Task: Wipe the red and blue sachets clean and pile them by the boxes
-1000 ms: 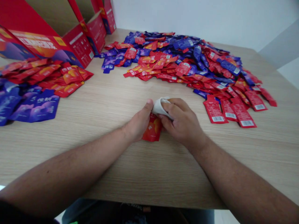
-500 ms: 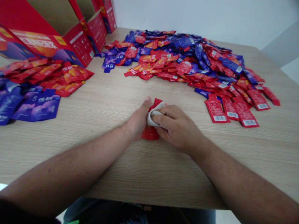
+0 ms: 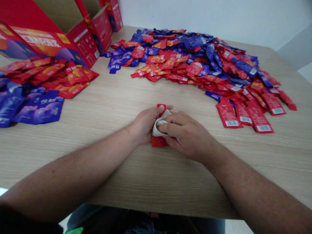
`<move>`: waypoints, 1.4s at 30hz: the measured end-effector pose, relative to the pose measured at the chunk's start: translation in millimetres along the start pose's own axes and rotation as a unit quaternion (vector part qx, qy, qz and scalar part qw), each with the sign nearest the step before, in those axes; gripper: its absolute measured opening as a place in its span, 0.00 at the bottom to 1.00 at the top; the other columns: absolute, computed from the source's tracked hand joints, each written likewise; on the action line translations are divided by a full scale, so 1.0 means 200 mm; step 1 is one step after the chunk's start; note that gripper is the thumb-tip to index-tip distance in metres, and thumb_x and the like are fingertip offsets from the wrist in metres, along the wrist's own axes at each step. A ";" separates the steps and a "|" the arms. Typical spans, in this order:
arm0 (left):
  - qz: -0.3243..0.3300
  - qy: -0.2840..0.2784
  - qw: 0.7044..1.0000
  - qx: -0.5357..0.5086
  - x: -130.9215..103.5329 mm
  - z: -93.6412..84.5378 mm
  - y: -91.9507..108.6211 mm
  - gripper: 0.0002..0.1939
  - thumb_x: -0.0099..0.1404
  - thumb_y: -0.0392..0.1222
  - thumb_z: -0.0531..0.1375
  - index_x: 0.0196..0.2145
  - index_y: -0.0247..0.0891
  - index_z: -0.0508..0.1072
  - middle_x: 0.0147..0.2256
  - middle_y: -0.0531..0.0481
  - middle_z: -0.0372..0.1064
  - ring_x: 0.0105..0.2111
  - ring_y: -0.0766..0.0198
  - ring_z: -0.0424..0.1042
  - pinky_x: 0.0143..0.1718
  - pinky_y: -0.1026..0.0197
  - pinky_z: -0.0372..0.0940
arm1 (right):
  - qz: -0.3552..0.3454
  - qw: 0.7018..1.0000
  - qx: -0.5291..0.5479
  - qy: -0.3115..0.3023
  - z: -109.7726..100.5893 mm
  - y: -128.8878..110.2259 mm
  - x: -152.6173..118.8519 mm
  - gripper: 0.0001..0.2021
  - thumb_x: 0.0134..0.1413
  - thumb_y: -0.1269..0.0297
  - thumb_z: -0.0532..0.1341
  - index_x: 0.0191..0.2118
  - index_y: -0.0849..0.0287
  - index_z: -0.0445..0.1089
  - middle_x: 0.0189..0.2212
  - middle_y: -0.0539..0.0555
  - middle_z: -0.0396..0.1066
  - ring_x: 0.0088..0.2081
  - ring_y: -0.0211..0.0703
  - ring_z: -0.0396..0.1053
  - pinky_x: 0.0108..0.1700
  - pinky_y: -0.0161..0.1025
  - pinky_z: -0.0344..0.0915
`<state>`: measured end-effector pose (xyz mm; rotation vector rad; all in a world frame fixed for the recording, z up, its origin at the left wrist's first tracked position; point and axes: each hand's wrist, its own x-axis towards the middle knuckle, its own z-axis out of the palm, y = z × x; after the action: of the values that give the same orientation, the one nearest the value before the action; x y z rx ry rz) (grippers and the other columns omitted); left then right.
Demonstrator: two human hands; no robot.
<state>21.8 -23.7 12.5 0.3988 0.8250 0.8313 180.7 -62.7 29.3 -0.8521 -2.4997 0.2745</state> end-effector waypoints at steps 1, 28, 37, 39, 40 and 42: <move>0.009 0.003 1.000 0.007 0.00 0.00 0.00 0.10 0.72 0.37 0.58 0.42 0.32 0.80 0.35 0.43 0.79 0.32 0.61 0.77 0.38 0.59 0.71 | -0.019 1.000 0.004 -0.022 0.00 -0.01 0.00 0.09 0.65 0.74 0.59 0.45 0.58 0.77 0.41 0.57 0.77 0.44 0.50 0.71 0.53 0.49 0.69; 0.012 0.018 0.999 -0.031 0.01 0.00 0.03 0.12 0.73 0.37 0.53 0.39 0.33 0.77 0.37 0.42 0.79 0.37 0.58 0.80 0.43 0.56 0.75 | -0.021 0.991 0.085 -0.102 -0.02 0.00 -0.01 0.13 0.58 0.79 0.59 0.42 0.55 0.76 0.40 0.53 0.74 0.42 0.44 0.69 0.46 0.41 0.66; -0.019 0.001 0.998 -0.056 0.02 -0.01 0.04 0.15 0.75 0.37 0.51 0.42 0.33 0.77 0.39 0.40 0.79 0.35 0.56 0.79 0.39 0.53 0.74 | 0.071 0.993 0.057 -0.072 -0.05 0.10 -0.01 0.09 0.56 0.76 0.60 0.41 0.59 0.73 0.42 0.57 0.72 0.44 0.48 0.69 0.48 0.45 0.67; -0.022 -0.002 0.998 -0.059 0.02 -0.02 0.05 0.14 0.75 0.38 0.52 0.42 0.33 0.78 0.40 0.39 0.80 0.37 0.56 0.80 0.42 0.54 0.75 | 0.052 0.990 0.075 -0.105 -0.04 0.08 -0.01 0.09 0.57 0.75 0.60 0.41 0.57 0.73 0.41 0.56 0.71 0.42 0.47 0.68 0.46 0.44 0.67; -0.023 -0.004 0.998 -0.061 0.02 -0.02 0.05 0.14 0.75 0.38 0.52 0.42 0.33 0.78 0.40 0.39 0.80 0.38 0.56 0.80 0.42 0.54 0.75 | 0.052 0.989 0.081 -0.110 -0.03 0.08 -0.01 0.09 0.57 0.75 0.60 0.41 0.57 0.73 0.41 0.56 0.71 0.42 0.46 0.69 0.46 0.44 0.67; -0.025 -0.008 0.998 -0.065 0.02 -0.02 0.05 0.15 0.75 0.39 0.51 0.42 0.34 0.78 0.41 0.40 0.80 0.37 0.56 0.80 0.41 0.53 0.75 | 0.076 0.991 0.075 -0.083 -0.03 0.08 -0.01 0.09 0.58 0.75 0.59 0.43 0.58 0.72 0.43 0.57 0.72 0.44 0.47 0.69 0.48 0.44 0.67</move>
<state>14.8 -14.8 14.1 0.2679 0.7590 0.8303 193.7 -51.7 29.4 -0.9954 -2.5283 0.5993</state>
